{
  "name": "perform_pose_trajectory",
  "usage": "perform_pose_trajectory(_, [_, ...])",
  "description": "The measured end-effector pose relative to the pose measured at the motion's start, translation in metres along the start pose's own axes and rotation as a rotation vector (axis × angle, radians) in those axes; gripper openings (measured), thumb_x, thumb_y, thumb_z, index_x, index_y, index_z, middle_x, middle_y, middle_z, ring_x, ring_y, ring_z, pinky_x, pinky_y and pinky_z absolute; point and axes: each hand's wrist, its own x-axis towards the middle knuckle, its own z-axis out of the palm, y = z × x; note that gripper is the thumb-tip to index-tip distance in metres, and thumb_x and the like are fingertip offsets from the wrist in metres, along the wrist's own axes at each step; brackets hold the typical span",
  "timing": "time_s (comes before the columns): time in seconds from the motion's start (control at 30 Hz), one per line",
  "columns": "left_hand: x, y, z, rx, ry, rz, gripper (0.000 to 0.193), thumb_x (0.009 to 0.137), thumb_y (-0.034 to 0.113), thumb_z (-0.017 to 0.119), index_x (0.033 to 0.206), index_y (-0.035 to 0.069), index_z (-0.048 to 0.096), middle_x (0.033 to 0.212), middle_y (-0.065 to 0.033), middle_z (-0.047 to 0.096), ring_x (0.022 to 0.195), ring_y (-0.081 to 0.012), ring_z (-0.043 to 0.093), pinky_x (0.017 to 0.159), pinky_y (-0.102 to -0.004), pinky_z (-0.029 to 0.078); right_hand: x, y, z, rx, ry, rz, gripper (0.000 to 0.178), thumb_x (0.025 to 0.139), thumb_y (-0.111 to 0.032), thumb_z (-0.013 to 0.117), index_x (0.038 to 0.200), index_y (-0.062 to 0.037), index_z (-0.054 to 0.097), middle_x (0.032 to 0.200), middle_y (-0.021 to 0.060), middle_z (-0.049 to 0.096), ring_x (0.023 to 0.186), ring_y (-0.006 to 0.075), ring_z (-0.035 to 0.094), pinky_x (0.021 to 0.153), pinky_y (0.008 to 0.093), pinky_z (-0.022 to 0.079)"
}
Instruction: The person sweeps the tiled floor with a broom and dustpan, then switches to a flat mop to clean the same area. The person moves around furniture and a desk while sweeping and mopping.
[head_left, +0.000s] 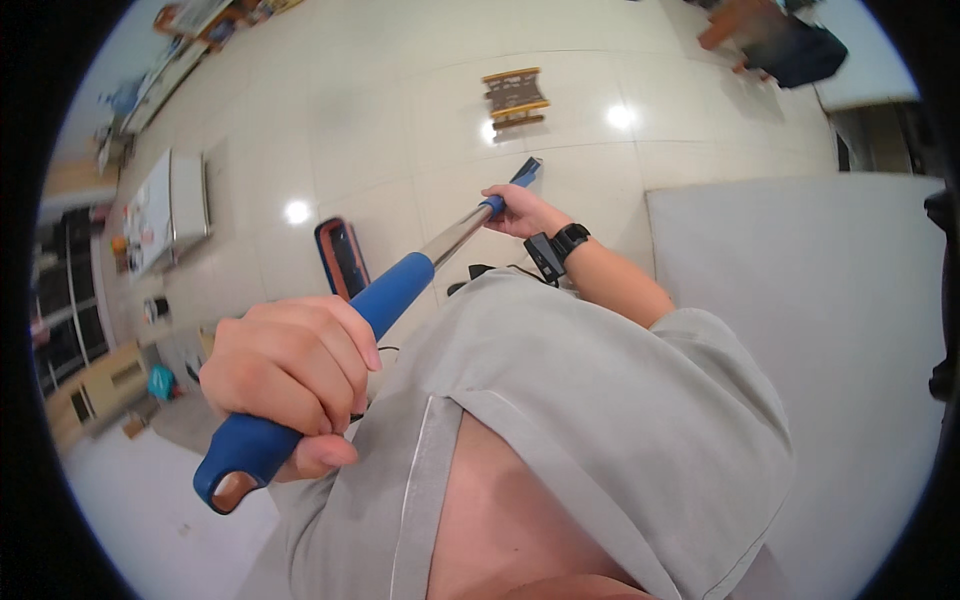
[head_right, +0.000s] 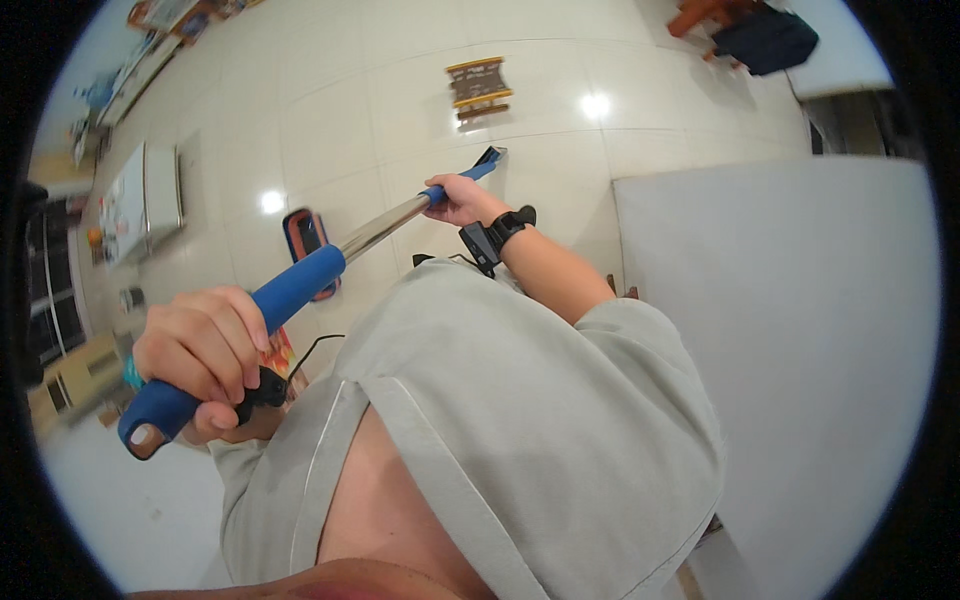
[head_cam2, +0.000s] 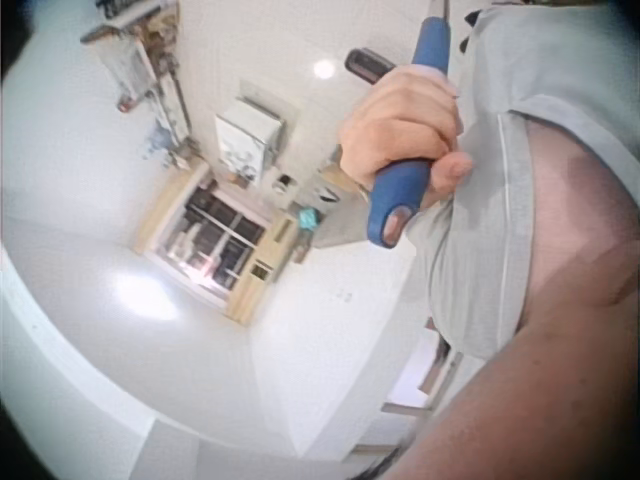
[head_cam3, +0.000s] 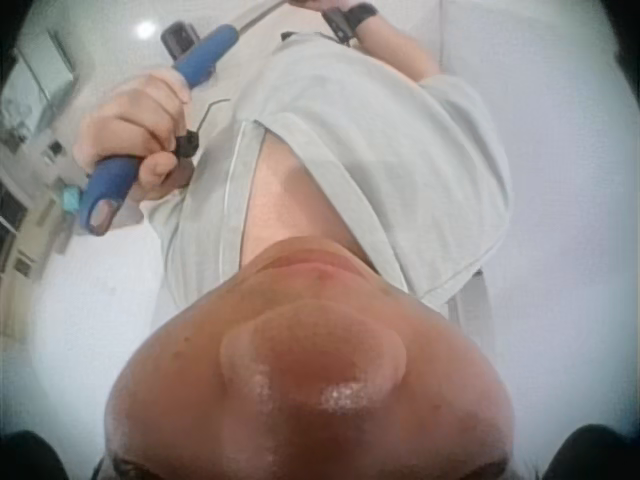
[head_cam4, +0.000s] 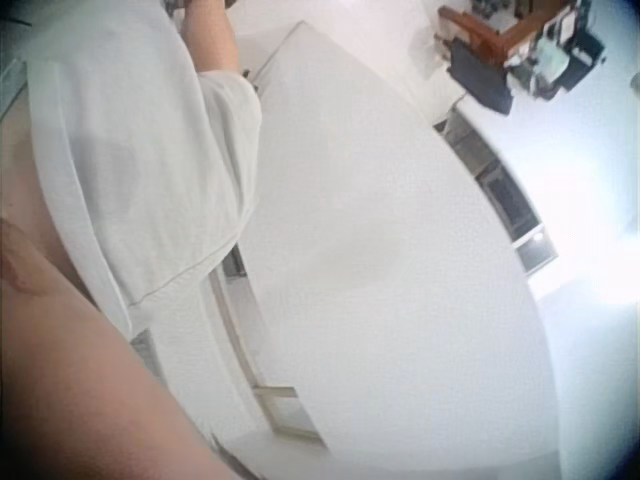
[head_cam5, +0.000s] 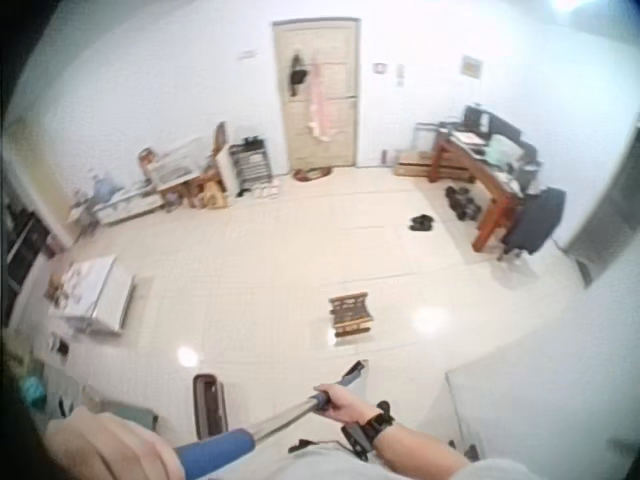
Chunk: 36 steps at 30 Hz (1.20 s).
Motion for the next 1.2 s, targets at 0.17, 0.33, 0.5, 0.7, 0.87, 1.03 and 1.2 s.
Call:
perform_pose_trajectory(0.17, [0.164, -0.084, 0.033, -0.139, -0.281, 0.031, 0.019, 0.086, 0.01, 0.089, 0.084, 0.007, 0.07, 0.079, -0.0035, 0.071, 0.069, -0.0215, 0.069, 0.076, -0.0387, 0.057, -0.062, -0.123, -0.104, 0.027, 0.086, -0.242, 0.016, 0.107, -0.019, 0.067, 0.106, -0.0066, 0.057, 0.095, 0.005, 0.062, 0.088, 0.0205, 0.07, 0.093, 0.0401, 0.065])
perform_pose_trajectory(0.33, [0.322, -0.174, 0.103, -0.225, -0.439, 0.005, 0.017, 0.079, 0.007, 0.087, 0.078, 0.007, 0.07, 0.077, -0.0046, 0.072, 0.069, -0.0241, 0.072, 0.077, -0.0405, 0.059, -0.123, -0.248, -0.204, 0.11, 0.243, -0.472, 0.015, 0.106, -0.02, 0.07, 0.116, -0.0102, 0.064, 0.094, 0.0013, 0.061, 0.085, 0.0176, 0.064, 0.086, 0.0348, 0.061])
perform_pose_trajectory(0.5, [0.419, -0.251, 0.148, -0.229, -0.702, 0.011, 0.026, 0.081, 0.007, 0.088, 0.07, 0.01, 0.066, 0.072, -0.0019, 0.072, 0.072, -0.023, 0.077, 0.08, -0.0395, 0.058, -0.155, -0.319, -0.282, 0.171, 0.325, -0.614, 0.025, 0.104, -0.018, 0.072, 0.128, -0.0101, 0.069, 0.099, -0.0003, 0.061, 0.087, 0.0153, 0.061, 0.08, 0.0334, 0.056])
perform_pose_trajectory(0.7, [0.52, -0.339, 0.179, -0.185, -0.709, 0.054, 0.023, 0.082, 0.003, 0.087, 0.078, 0.007, 0.065, 0.078, -0.0045, 0.068, 0.075, -0.0279, 0.069, 0.083, -0.0445, 0.056, -0.175, -0.418, -0.373, 0.323, 0.432, -0.788, 0.032, 0.101, -0.015, 0.075, 0.132, -0.0072, 0.068, 0.107, 0.0007, 0.062, 0.095, 0.0163, 0.062, 0.084, 0.0346, 0.057])
perform_pose_trajectory(0.87, [0.618, -0.428, 0.169, -0.271, -0.803, 0.052, 0.023, 0.082, 0.003, 0.088, 0.084, 0.005, 0.065, 0.086, -0.0071, 0.071, 0.083, -0.0297, 0.069, 0.085, -0.0442, 0.056, -0.163, -0.506, -0.443, 0.363, 0.518, -0.861, 0.042, 0.098, -0.009, 0.076, 0.137, -0.0037, 0.063, 0.105, 0.0047, 0.066, 0.095, 0.0191, 0.068, 0.084, 0.0382, 0.062])
perform_pose_trajectory(1.03, [0.73, -0.559, 0.179, -0.369, -0.952, 0.006, 0.021, 0.082, 0.006, 0.089, 0.088, 0.005, 0.069, 0.089, -0.0069, 0.074, 0.087, -0.0304, 0.072, 0.077, -0.0392, 0.056, -0.106, -0.604, -0.532, 0.471, 0.563, -0.898, 0.043, 0.097, -0.006, 0.075, 0.138, -0.0052, 0.063, 0.103, 0.005, 0.068, 0.092, 0.0182, 0.068, 0.08, 0.0363, 0.06])
perform_pose_trajectory(1.2, [0.835, -0.735, 0.267, -0.278, -1.448, 0.024, 0.016, 0.076, 0.005, 0.087, 0.083, 0.004, 0.072, 0.082, -0.0069, 0.074, 0.075, -0.0286, 0.07, 0.071, -0.0354, 0.056, -0.031, -0.669, -0.687, 0.644, 0.508, -0.995, 0.037, 0.098, -0.007, 0.074, 0.134, -0.0066, 0.065, 0.102, 0.0042, 0.067, 0.092, 0.0191, 0.068, 0.081, 0.0374, 0.06])
